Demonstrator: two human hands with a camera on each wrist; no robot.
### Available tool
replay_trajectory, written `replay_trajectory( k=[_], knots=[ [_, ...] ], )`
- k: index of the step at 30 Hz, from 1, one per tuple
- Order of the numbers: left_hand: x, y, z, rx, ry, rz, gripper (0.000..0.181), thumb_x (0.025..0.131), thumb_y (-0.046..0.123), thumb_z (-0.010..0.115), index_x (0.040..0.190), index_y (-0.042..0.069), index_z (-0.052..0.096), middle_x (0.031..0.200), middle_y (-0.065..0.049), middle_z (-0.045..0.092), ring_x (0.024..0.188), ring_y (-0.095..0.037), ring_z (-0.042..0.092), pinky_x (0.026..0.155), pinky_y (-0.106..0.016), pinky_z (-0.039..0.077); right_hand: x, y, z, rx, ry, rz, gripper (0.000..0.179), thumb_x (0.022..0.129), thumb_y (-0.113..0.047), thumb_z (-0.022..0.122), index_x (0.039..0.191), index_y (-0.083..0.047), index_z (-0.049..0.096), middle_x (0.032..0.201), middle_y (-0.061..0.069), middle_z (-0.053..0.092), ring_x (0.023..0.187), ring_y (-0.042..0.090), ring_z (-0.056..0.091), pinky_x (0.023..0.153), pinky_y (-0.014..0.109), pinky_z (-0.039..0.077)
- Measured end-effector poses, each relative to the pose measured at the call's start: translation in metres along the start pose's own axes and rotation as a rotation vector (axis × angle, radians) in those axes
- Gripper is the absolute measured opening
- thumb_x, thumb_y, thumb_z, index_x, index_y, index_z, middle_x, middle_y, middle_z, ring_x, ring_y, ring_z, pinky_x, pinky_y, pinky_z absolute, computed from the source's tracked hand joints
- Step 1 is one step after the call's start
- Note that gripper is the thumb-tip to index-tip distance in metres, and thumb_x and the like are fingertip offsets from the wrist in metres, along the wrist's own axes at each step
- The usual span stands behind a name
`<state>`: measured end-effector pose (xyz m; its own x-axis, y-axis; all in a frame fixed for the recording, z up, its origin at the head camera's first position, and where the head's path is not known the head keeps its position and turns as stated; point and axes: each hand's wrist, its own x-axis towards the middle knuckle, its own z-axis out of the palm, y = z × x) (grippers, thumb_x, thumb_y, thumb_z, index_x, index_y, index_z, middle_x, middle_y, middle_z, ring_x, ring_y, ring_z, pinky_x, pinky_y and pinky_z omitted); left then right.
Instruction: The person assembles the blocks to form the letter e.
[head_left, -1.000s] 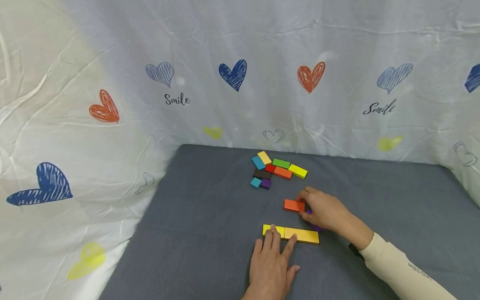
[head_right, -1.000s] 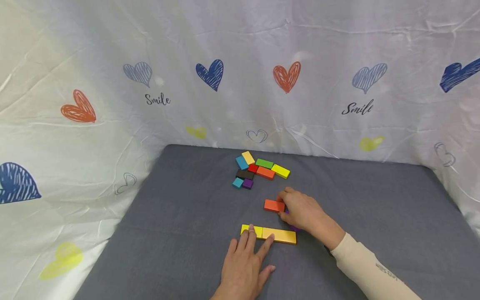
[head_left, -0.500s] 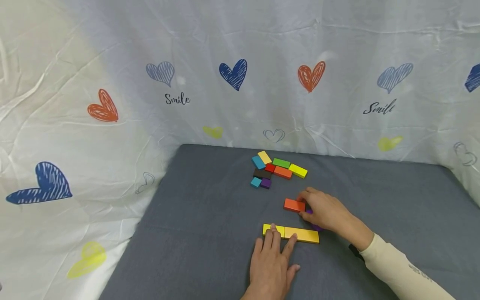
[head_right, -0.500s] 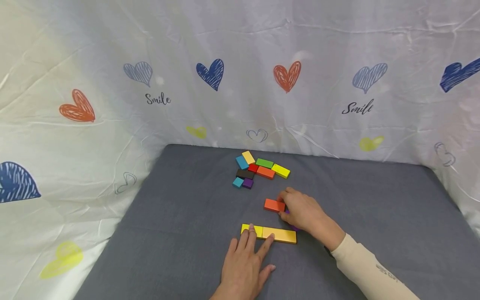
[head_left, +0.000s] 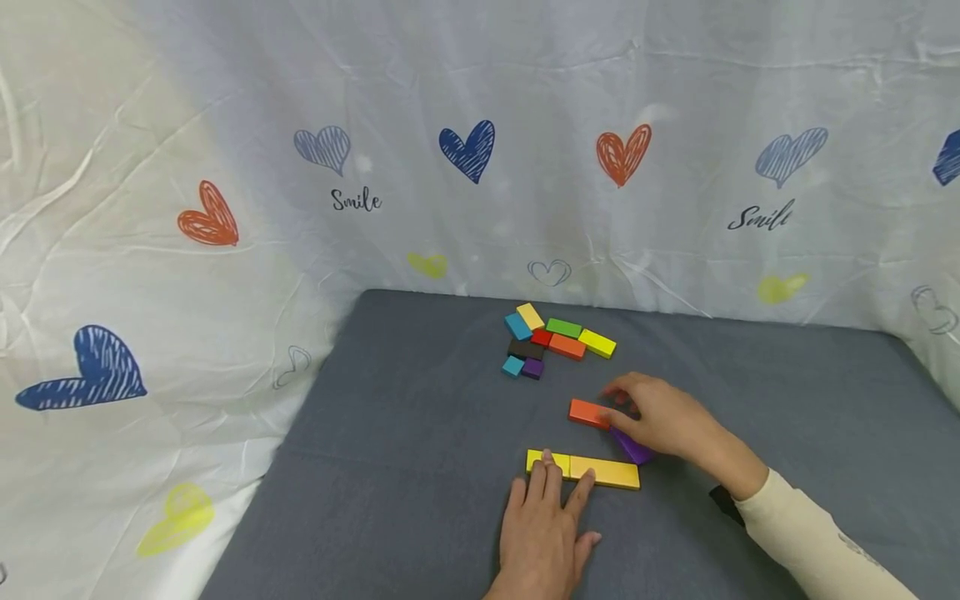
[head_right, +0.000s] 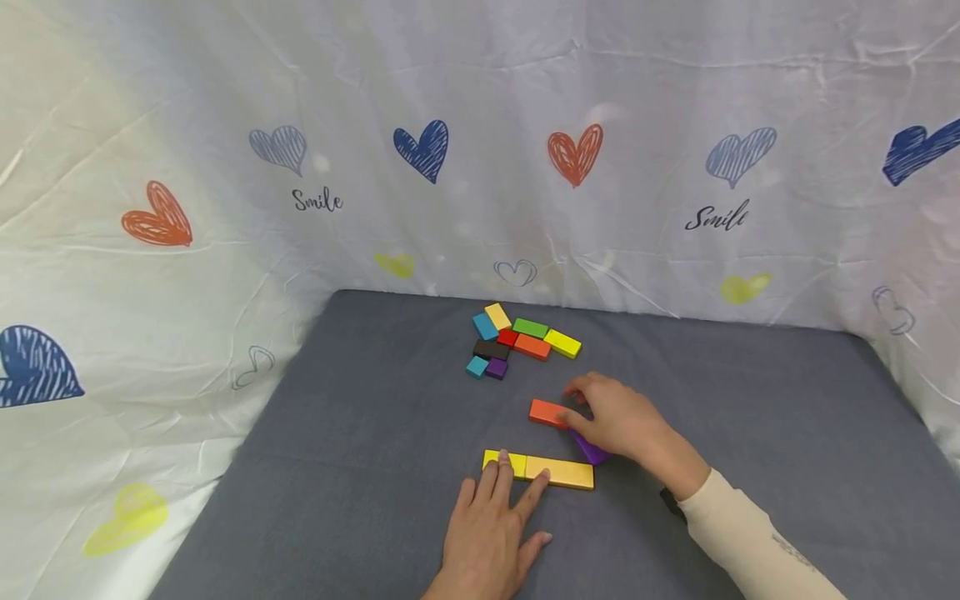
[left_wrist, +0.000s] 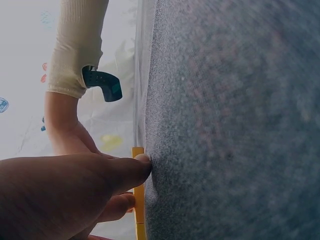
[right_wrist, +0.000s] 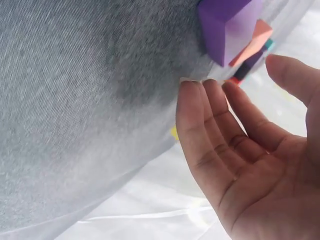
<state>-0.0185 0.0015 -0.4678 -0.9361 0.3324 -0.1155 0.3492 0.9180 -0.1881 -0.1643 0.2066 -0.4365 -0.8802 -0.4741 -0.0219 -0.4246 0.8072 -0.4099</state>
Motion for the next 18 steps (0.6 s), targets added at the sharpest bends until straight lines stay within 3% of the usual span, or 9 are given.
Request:
replay_trajectory(
  k=[8, 18],
  knots=[
    [0.0, 0.001, -0.002, -0.004, -0.023, -0.006, 0.069, 0.098, 0.079, 0.045, 0.161, 0.054, 0.033, 0.159, -0.007, 0.046, 0.14, -0.019, 0.042, 0.096, -0.039, 0.04, 0.005, 0.013, -0.011, 0.019, 0.071, 0.023, 0.035, 0.098, -0.029, 0.077, 0.123, -0.004, 0.073, 0.106, 0.005, 0.073, 0.088, 0.02, 0.068, 0.073, 0.042, 0.058],
    [0.0, 0.001, -0.005, -0.015, -0.044, -0.006, 0.07, 0.098, 0.079, 0.045, 0.162, 0.054, 0.032, 0.16, -0.006, 0.045, 0.141, -0.019, 0.042, 0.098, -0.039, 0.041, 0.021, 0.023, -0.021, -0.002, 0.152, 0.043, 0.035, 0.1, -0.025, 0.075, 0.127, -0.003, 0.072, 0.112, 0.012, 0.073, 0.091, 0.026, 0.069, 0.071, 0.045, 0.058]
  ],
)
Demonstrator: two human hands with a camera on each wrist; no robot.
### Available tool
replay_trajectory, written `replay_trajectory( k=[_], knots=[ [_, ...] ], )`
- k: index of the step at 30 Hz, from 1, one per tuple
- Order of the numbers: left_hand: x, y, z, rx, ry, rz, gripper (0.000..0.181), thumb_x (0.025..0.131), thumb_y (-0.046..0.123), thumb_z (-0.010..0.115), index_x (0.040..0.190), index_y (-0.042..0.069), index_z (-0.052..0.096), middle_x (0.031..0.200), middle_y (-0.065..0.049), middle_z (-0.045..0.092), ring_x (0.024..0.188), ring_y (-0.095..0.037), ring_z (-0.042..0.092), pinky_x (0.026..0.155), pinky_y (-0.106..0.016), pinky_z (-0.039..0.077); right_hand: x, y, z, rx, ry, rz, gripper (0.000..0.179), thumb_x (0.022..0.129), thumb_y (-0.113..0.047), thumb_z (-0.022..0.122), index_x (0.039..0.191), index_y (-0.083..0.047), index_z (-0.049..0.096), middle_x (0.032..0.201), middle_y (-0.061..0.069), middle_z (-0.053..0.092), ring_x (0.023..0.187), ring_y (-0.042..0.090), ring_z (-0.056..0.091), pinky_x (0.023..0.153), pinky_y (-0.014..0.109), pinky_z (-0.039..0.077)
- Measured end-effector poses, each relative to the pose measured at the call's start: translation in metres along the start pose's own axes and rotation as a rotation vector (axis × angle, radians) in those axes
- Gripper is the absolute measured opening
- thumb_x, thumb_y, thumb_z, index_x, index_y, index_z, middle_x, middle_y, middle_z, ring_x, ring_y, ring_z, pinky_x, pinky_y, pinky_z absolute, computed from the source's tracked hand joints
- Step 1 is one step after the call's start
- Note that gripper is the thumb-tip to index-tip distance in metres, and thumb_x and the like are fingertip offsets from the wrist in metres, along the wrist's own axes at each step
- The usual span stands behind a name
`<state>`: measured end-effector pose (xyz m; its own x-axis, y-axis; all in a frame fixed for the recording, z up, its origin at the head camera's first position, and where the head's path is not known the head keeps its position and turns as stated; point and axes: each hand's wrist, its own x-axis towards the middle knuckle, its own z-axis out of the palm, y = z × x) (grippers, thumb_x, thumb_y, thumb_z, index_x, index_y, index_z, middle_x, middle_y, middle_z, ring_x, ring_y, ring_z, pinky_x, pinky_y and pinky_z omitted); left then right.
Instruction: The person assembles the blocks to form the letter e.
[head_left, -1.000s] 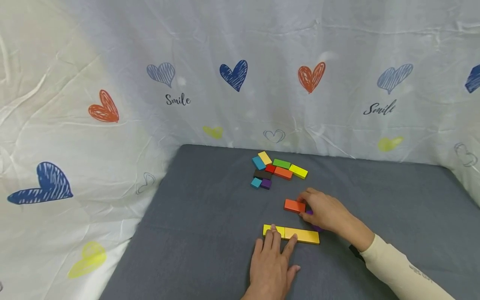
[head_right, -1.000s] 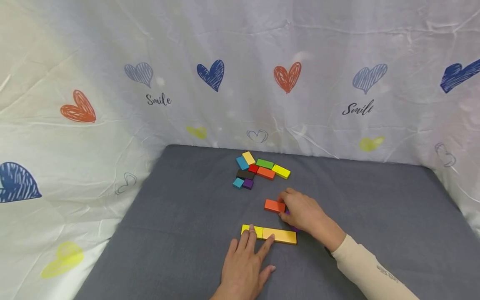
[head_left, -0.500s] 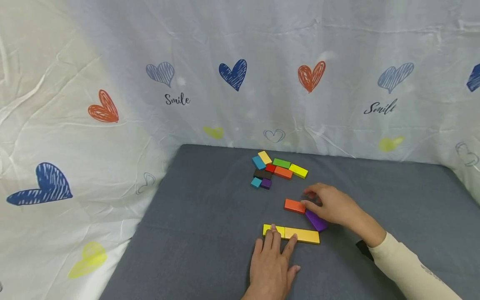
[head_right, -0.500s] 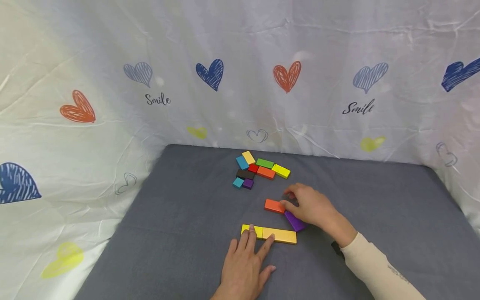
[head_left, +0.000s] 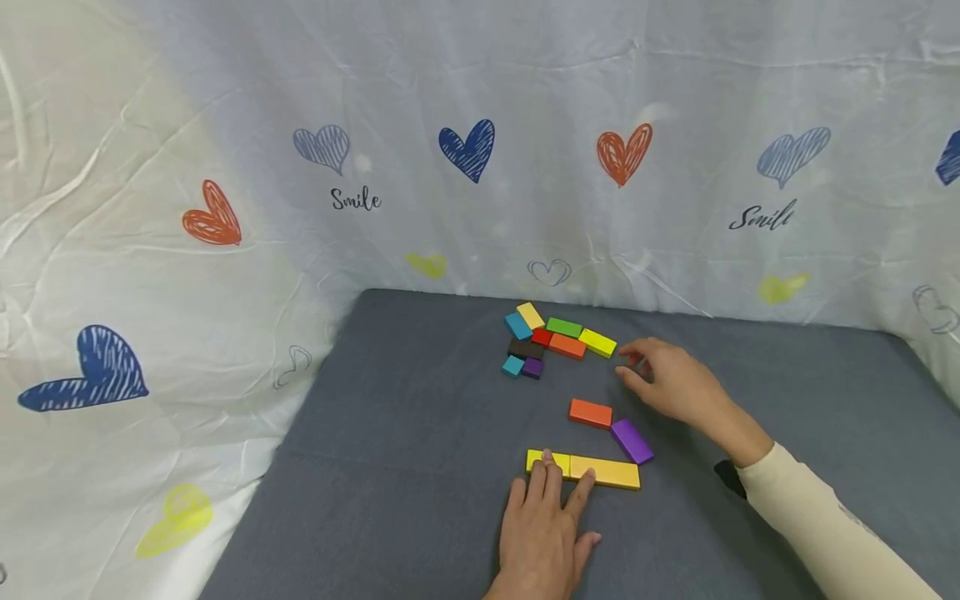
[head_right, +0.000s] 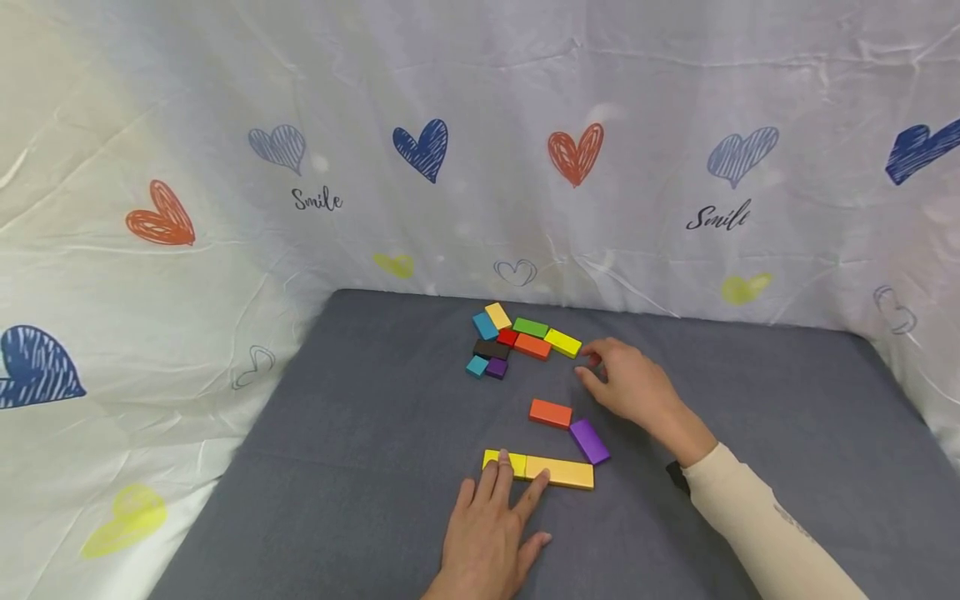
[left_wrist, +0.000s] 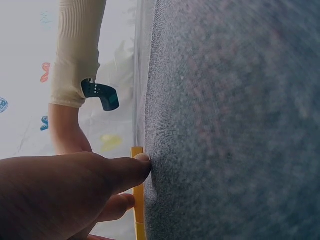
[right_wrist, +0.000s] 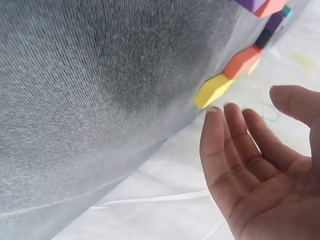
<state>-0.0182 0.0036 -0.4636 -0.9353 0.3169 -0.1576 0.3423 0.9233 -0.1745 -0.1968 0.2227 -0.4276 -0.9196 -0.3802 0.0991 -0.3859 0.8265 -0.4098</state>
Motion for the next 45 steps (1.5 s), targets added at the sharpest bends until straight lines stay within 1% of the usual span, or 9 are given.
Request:
replay_trajectory(
  k=[4, 7, 12, 16, 21, 27, 36, 40, 45],
  knots=[
    [0.0, 0.0, 0.0, 0.003, -0.016, -0.002, 0.07, 0.098, 0.079, 0.045, 0.162, 0.054, 0.032, 0.16, -0.006, 0.044, 0.141, -0.019, 0.041, 0.099, -0.039, 0.041, 0.01, 0.0, 0.002, -0.021, 0.011, 0.004, 0.037, 0.1, -0.023, 0.074, 0.129, -0.001, 0.07, 0.112, 0.015, 0.072, 0.091, 0.028, 0.069, 0.074, 0.049, 0.058],
    [0.001, 0.0, -0.001, 0.007, -0.027, -0.005, 0.07, 0.098, 0.079, 0.044, 0.162, 0.054, 0.03, 0.161, -0.006, 0.044, 0.142, -0.019, 0.041, 0.099, -0.039, 0.041, 0.02, 0.003, 0.007, -0.058, 0.007, 0.016, 0.04, 0.1, -0.023, 0.074, 0.133, 0.0, 0.069, 0.115, 0.016, 0.071, 0.094, 0.029, 0.069, 0.08, 0.053, 0.058],
    [0.002, 0.0, -0.001, 0.001, -0.029, -0.003, 0.07, 0.098, 0.079, 0.045, 0.162, 0.055, 0.029, 0.161, -0.005, 0.043, 0.142, -0.019, 0.041, 0.1, -0.039, 0.041, 0.033, 0.006, 0.013, -0.106, -0.005, 0.018, 0.044, 0.1, -0.023, 0.073, 0.137, 0.001, 0.067, 0.124, 0.02, 0.069, 0.105, 0.035, 0.069, 0.088, 0.057, 0.056],
    [0.002, 0.0, -0.001, 0.006, -0.026, -0.004, 0.07, 0.098, 0.079, 0.044, 0.162, 0.055, 0.029, 0.161, -0.005, 0.043, 0.142, -0.019, 0.041, 0.099, -0.039, 0.041, 0.04, 0.006, 0.016, -0.114, -0.017, 0.015, 0.046, 0.099, -0.022, 0.073, 0.138, 0.003, 0.066, 0.129, 0.022, 0.066, 0.114, 0.039, 0.067, 0.094, 0.06, 0.054],
    [0.002, 0.001, -0.001, 0.004, -0.01, -0.004, 0.07, 0.098, 0.079, 0.045, 0.162, 0.054, 0.031, 0.16, -0.005, 0.044, 0.142, -0.019, 0.041, 0.098, -0.038, 0.041, 0.047, 0.008, 0.02, -0.13, -0.047, 0.038, 0.049, 0.099, -0.024, 0.075, 0.139, 0.003, 0.065, 0.131, 0.022, 0.065, 0.114, 0.038, 0.066, 0.094, 0.06, 0.054],
    [0.001, 0.0, 0.0, -0.002, -0.009, -0.005, 0.069, 0.098, 0.079, 0.045, 0.162, 0.054, 0.032, 0.16, -0.005, 0.044, 0.143, -0.019, 0.041, 0.098, -0.038, 0.043, 0.053, 0.012, 0.025, -0.132, -0.061, 0.037, 0.046, 0.099, -0.023, 0.075, 0.137, 0.002, 0.067, 0.127, 0.021, 0.066, 0.104, 0.035, 0.066, 0.088, 0.058, 0.055],
    [0.001, -0.001, 0.001, -0.007, -0.021, 0.006, 0.069, 0.099, 0.078, 0.045, 0.162, 0.054, 0.031, 0.161, -0.004, 0.045, 0.146, -0.018, 0.04, 0.098, -0.037, 0.044, 0.057, 0.018, 0.029, -0.146, -0.058, 0.04, 0.042, 0.097, -0.02, 0.079, 0.131, 0.002, 0.071, 0.117, 0.018, 0.066, 0.095, 0.032, 0.066, 0.084, 0.057, 0.056],
    [0.001, 0.0, 0.001, 0.003, -0.025, 0.011, 0.069, 0.099, 0.079, 0.044, 0.162, 0.055, 0.031, 0.16, -0.004, 0.045, 0.145, -0.018, 0.04, 0.097, -0.037, 0.045, 0.053, 0.018, 0.027, -0.153, -0.065, 0.054, 0.041, 0.096, -0.018, 0.079, 0.129, 0.004, 0.071, 0.115, 0.019, 0.066, 0.095, 0.033, 0.066, 0.086, 0.057, 0.056],
    [0.002, -0.001, 0.001, 0.006, -0.032, 0.008, 0.069, 0.099, 0.079, 0.043, 0.162, 0.055, 0.03, 0.16, -0.003, 0.044, 0.146, -0.018, 0.039, 0.097, -0.037, 0.045, 0.043, 0.017, 0.021, -0.16, -0.069, 0.057, 0.042, 0.096, -0.017, 0.078, 0.131, 0.005, 0.07, 0.119, 0.021, 0.066, 0.099, 0.034, 0.067, 0.088, 0.058, 0.056]
  ],
)
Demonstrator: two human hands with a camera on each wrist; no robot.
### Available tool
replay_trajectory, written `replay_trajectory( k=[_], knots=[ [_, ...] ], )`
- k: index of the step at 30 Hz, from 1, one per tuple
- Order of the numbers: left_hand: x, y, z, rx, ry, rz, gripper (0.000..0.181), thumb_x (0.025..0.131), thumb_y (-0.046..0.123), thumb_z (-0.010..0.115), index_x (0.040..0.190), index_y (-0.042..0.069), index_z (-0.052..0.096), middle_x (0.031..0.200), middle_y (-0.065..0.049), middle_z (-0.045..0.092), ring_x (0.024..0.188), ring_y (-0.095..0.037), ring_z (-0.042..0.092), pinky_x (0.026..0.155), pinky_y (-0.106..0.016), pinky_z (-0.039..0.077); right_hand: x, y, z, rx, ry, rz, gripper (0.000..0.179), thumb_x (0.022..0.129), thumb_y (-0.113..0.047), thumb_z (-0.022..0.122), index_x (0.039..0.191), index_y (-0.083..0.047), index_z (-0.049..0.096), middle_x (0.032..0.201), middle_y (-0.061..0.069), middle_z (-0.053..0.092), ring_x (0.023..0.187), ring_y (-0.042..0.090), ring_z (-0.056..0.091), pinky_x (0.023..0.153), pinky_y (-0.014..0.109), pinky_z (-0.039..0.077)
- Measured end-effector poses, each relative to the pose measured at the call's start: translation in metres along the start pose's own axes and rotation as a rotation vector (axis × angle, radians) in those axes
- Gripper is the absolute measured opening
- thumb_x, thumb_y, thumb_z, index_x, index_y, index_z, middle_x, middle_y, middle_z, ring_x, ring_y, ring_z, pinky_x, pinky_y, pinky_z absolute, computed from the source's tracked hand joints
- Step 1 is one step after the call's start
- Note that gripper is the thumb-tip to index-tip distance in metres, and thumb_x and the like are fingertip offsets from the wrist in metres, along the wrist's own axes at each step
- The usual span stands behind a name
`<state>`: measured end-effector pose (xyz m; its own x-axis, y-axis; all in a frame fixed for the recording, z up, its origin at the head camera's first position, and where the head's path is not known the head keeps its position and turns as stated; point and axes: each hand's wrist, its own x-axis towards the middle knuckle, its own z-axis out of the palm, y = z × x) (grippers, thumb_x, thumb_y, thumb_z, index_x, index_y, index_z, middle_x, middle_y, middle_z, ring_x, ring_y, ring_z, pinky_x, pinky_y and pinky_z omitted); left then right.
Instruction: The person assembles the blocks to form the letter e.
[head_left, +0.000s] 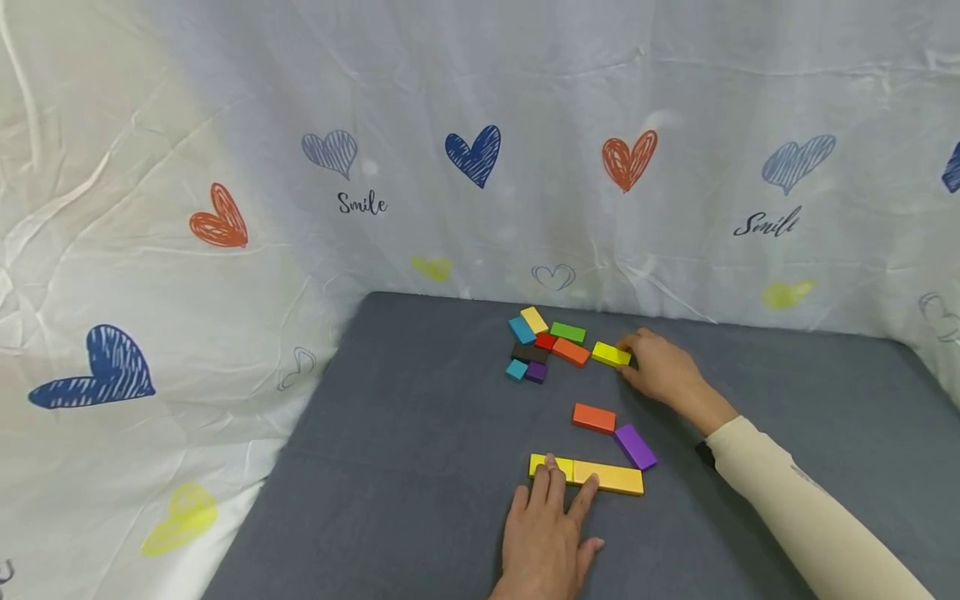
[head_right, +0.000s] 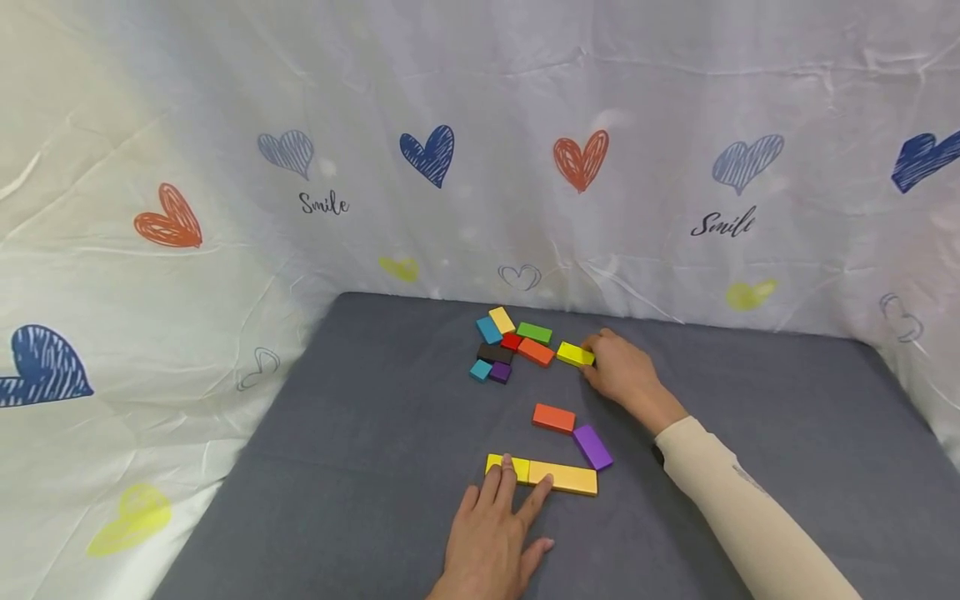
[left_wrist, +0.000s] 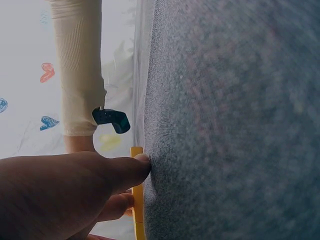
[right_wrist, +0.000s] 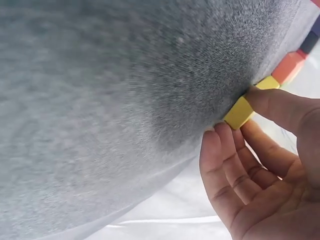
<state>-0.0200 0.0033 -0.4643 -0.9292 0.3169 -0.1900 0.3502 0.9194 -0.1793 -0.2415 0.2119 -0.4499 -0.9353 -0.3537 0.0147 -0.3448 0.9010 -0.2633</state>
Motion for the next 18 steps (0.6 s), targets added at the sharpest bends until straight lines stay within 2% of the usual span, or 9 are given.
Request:
replay_trajectory(
  k=[5, 9, 18],
  knots=[
    [0.0, 0.0, 0.0, -0.007, 0.004, -0.002, 0.069, 0.099, 0.079, 0.043, 0.162, 0.054, 0.031, 0.161, -0.003, 0.044, 0.148, -0.018, 0.038, 0.095, -0.036, 0.045, -0.012, 0.002, -0.005, 0.012, 0.031, -0.009, 0.042, 0.096, -0.015, 0.076, 0.133, 0.005, 0.068, 0.122, 0.022, 0.066, 0.102, 0.036, 0.068, 0.086, 0.06, 0.056],
    [0.0, 0.001, -0.001, -0.009, 0.001, -0.003, 0.068, 0.099, 0.079, 0.043, 0.162, 0.054, 0.031, 0.16, -0.004, 0.044, 0.147, -0.018, 0.038, 0.095, -0.036, 0.045, -0.02, 0.0, -0.008, 0.031, 0.059, -0.028, 0.042, 0.096, -0.016, 0.077, 0.133, 0.003, 0.069, 0.12, 0.02, 0.066, 0.098, 0.034, 0.067, 0.081, 0.058, 0.057],
    [-0.001, 0.001, 0.0, -0.014, 0.015, -0.002, 0.069, 0.099, 0.078, 0.044, 0.162, 0.053, 0.031, 0.16, -0.005, 0.044, 0.147, -0.019, 0.039, 0.096, -0.037, 0.046, -0.03, -0.025, -0.015, 0.061, 0.09, -0.103, 0.04, 0.094, -0.017, 0.081, 0.13, -0.003, 0.072, 0.117, 0.012, 0.067, 0.086, 0.023, 0.063, 0.075, 0.048, 0.058]
  ],
)
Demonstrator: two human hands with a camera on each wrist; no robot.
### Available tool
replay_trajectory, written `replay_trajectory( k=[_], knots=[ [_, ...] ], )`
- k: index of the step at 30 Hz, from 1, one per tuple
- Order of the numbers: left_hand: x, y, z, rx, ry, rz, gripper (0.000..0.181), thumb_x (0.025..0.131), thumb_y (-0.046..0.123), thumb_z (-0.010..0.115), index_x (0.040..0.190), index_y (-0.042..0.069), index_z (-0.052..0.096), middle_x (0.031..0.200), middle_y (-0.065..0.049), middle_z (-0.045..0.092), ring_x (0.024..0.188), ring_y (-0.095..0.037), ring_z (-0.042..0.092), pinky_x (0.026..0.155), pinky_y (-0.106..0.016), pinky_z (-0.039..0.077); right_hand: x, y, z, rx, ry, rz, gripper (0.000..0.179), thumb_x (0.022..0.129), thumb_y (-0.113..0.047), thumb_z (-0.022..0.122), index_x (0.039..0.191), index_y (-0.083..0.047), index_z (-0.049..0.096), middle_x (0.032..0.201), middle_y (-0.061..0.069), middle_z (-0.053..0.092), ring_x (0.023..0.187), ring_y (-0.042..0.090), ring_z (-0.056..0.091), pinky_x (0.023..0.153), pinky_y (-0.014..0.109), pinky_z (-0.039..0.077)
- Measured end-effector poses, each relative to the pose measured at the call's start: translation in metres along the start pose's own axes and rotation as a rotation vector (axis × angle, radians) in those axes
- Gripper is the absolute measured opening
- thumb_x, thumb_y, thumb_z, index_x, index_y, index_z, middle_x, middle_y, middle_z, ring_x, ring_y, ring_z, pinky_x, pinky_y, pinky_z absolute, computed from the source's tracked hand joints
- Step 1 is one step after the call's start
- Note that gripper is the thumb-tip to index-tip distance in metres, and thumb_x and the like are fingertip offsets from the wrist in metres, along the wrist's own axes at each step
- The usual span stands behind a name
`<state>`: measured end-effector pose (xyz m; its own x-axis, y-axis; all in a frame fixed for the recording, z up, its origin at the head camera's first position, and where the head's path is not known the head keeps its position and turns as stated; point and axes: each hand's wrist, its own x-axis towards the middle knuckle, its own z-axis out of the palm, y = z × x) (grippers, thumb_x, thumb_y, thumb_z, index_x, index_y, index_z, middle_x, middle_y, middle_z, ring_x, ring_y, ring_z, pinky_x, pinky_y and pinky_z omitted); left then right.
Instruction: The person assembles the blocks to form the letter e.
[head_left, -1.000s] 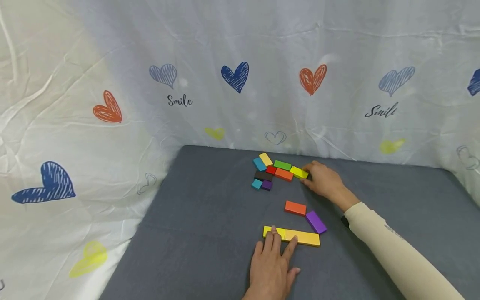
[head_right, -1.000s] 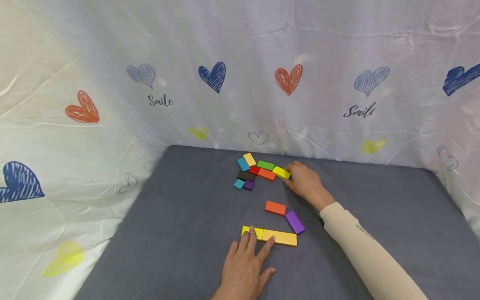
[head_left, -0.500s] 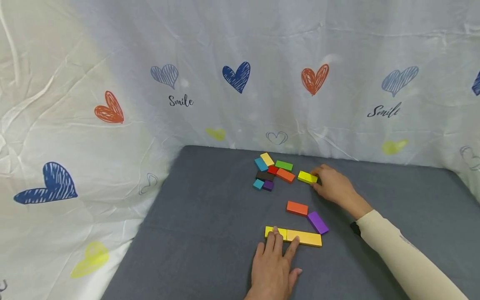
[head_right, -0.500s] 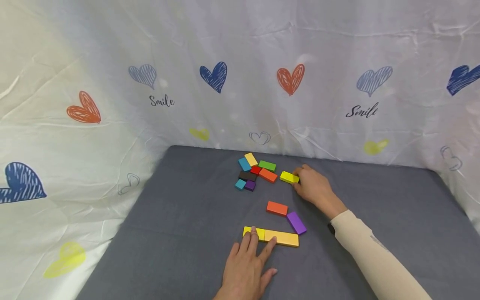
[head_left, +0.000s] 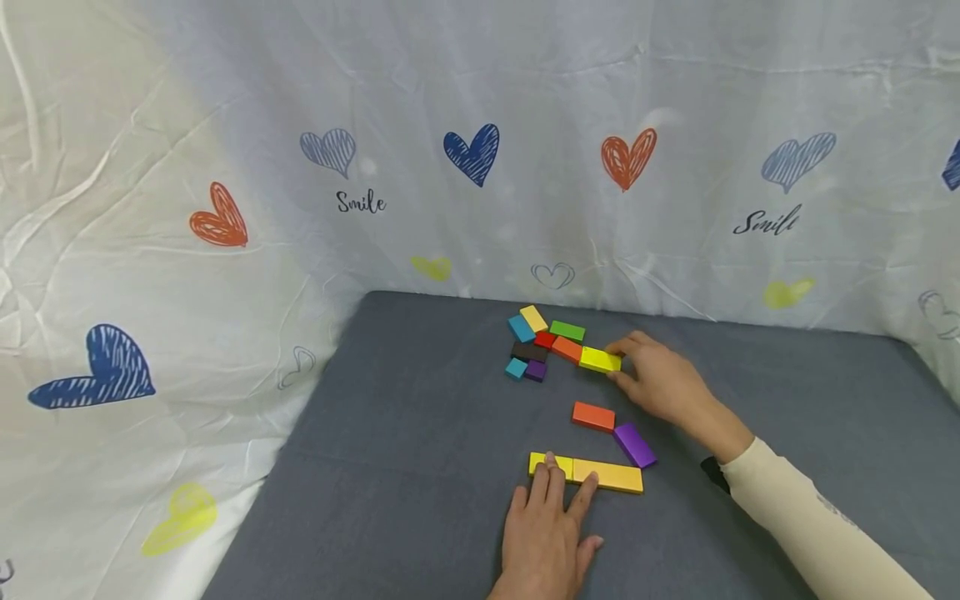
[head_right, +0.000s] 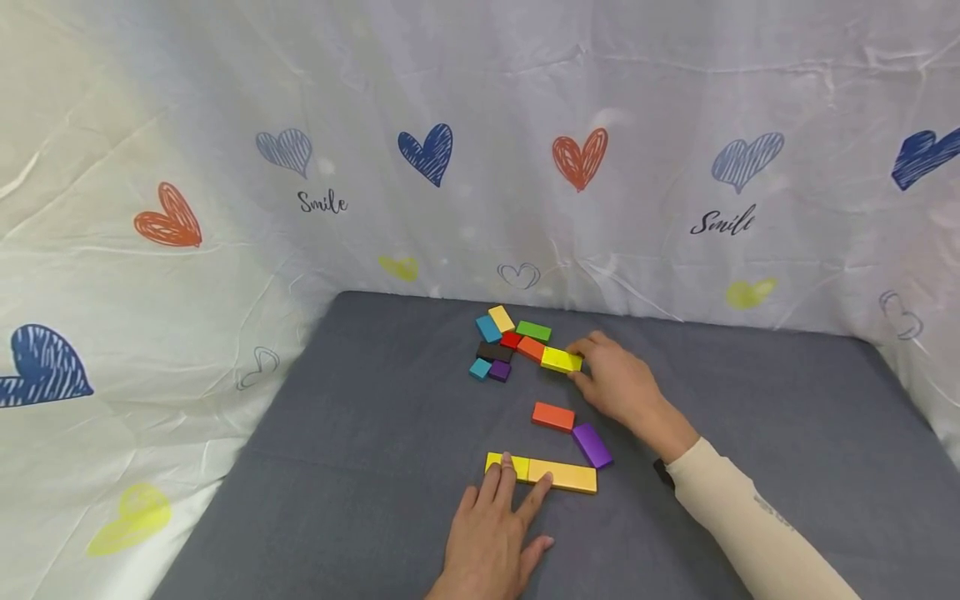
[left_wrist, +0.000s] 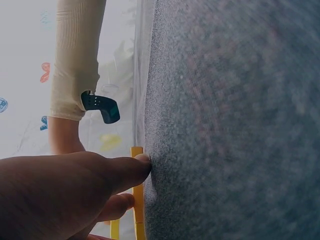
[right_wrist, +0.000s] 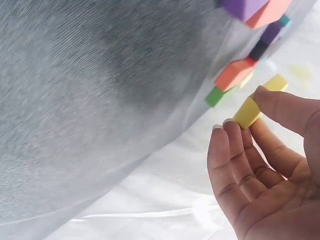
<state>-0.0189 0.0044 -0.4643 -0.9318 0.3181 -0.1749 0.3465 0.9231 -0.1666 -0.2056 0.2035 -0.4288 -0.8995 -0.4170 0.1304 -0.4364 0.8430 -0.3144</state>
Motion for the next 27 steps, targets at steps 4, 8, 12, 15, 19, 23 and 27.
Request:
replay_trajectory(
  k=[4, 8, 12, 15, 19, 23, 27],
  knots=[
    [-0.001, -0.001, 0.0, -0.006, 0.019, 0.004, 0.069, 0.099, 0.078, 0.046, 0.162, 0.053, 0.032, 0.16, -0.005, 0.044, 0.147, -0.019, 0.038, 0.093, -0.036, 0.046, -0.001, -0.011, 0.001, 0.002, -0.01, -0.019, 0.04, 0.093, -0.018, 0.083, 0.13, -0.004, 0.072, 0.118, 0.01, 0.067, 0.085, 0.022, 0.062, 0.072, 0.043, 0.058],
    [-0.001, -0.001, -0.001, -0.011, 0.033, 0.01, 0.07, 0.099, 0.077, 0.048, 0.162, 0.052, 0.033, 0.16, -0.006, 0.045, 0.147, -0.02, 0.038, 0.092, -0.036, 0.047, -0.004, -0.02, 0.001, 0.006, -0.003, -0.045, 0.04, 0.092, -0.018, 0.085, 0.129, -0.007, 0.073, 0.12, 0.008, 0.067, 0.091, 0.024, 0.066, 0.075, 0.044, 0.06],
    [-0.002, -0.002, 0.0, 0.0, 0.035, 0.009, 0.07, 0.099, 0.077, 0.047, 0.162, 0.052, 0.032, 0.16, -0.006, 0.045, 0.147, -0.02, 0.039, 0.092, -0.036, 0.047, -0.005, -0.027, 0.001, 0.027, -0.008, -0.082, 0.039, 0.092, -0.018, 0.085, 0.128, -0.008, 0.074, 0.121, 0.006, 0.067, 0.095, 0.026, 0.069, 0.075, 0.044, 0.061],
    [-0.003, -0.003, 0.0, 0.007, 0.032, 0.008, 0.07, 0.099, 0.078, 0.047, 0.163, 0.052, 0.031, 0.16, -0.006, 0.044, 0.147, -0.02, 0.038, 0.092, -0.036, 0.047, -0.007, -0.03, 0.001, 0.038, -0.02, -0.102, 0.039, 0.092, -0.019, 0.085, 0.128, -0.009, 0.074, 0.121, 0.005, 0.068, 0.096, 0.026, 0.07, 0.074, 0.043, 0.061],
    [-0.003, -0.003, -0.001, 0.008, 0.039, 0.007, 0.071, 0.099, 0.078, 0.046, 0.163, 0.052, 0.031, 0.16, -0.006, 0.044, 0.147, -0.02, 0.038, 0.092, -0.036, 0.047, -0.007, -0.035, 0.002, 0.047, -0.033, -0.126, 0.037, 0.092, -0.02, 0.085, 0.127, -0.011, 0.074, 0.118, 0.003, 0.067, 0.095, 0.023, 0.069, 0.073, 0.04, 0.06],
    [-0.002, -0.003, -0.001, 0.005, 0.033, 0.006, 0.071, 0.099, 0.078, 0.046, 0.163, 0.053, 0.03, 0.161, -0.006, 0.044, 0.147, -0.02, 0.038, 0.093, -0.037, 0.048, -0.006, -0.039, 0.007, 0.046, -0.055, -0.145, 0.038, 0.092, -0.021, 0.085, 0.127, -0.013, 0.074, 0.117, 0.003, 0.067, 0.094, 0.019, 0.067, 0.074, 0.039, 0.059],
    [-0.002, -0.003, 0.0, 0.006, 0.013, 0.007, 0.07, 0.099, 0.079, 0.044, 0.163, 0.054, 0.029, 0.162, -0.004, 0.043, 0.148, -0.019, 0.037, 0.094, -0.036, 0.048, -0.007, -0.044, 0.012, 0.04, -0.082, -0.156, 0.04, 0.092, -0.021, 0.085, 0.129, -0.014, 0.074, 0.124, 0.005, 0.068, 0.1, 0.021, 0.068, 0.079, 0.042, 0.06]
  ],
)
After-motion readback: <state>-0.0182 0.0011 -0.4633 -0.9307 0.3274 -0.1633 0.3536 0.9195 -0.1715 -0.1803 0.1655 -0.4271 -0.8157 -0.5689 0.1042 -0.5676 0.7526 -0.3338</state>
